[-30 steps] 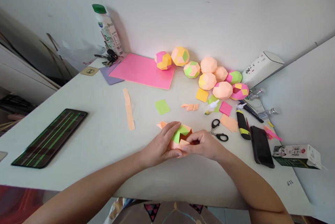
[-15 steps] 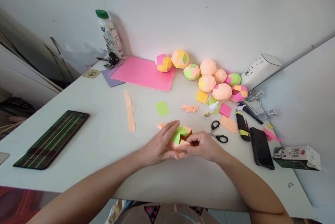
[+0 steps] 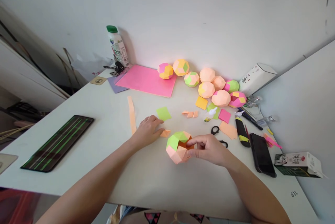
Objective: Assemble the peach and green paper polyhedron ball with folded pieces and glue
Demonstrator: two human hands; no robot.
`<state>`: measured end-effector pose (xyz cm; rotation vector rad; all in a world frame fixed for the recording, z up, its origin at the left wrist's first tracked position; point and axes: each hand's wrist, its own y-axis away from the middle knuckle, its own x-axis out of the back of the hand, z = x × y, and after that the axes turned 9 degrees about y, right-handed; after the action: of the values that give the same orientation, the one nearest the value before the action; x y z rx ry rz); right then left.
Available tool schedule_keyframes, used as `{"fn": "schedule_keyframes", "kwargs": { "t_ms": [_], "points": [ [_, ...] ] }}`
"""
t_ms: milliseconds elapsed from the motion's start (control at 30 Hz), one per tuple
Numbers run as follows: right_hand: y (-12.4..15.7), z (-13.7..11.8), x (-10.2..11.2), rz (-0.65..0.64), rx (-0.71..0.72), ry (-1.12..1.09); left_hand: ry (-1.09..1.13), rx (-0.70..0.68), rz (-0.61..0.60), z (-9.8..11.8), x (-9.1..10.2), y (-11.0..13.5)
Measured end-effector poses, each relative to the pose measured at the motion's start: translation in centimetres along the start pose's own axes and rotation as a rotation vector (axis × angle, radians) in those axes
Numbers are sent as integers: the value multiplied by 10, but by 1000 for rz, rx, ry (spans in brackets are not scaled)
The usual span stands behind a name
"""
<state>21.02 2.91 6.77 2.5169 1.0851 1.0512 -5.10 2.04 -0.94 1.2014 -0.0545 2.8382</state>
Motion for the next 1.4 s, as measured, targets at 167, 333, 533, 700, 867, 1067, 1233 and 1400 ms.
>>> {"fn": "schedule_keyframes", "kwargs": {
  "t_ms": [167, 333, 533, 700, 867, 1067, 1233, 1400],
  "points": [
    [7, -1, 6, 18, 20, 61, -58, -94, -66, 0, 1, 7],
    [11, -3, 8, 41, 62, 91, -132, -189, -131, 2, 1, 11],
    [12, -1, 14, 38, 68, 88, -230, -196, -139, 12, -1, 9],
    [10, -2, 19, 55, 88, 86, -278, -205, -132, 14, -5, 9],
    [6, 2, 24, 101, 59, 127, -269, -239, -105, 11, -12, 13],
    [-7, 12, 21, 164, -12, 160, -250, -365, -95, 7, -17, 14],
    [-12, 12, 10, -46, 67, 143, -206, -303, -82, 10, -12, 12],
    [-8, 5, -3, -98, 134, 213, 199, -72, 29, 20, -7, 15]
  ]
}}
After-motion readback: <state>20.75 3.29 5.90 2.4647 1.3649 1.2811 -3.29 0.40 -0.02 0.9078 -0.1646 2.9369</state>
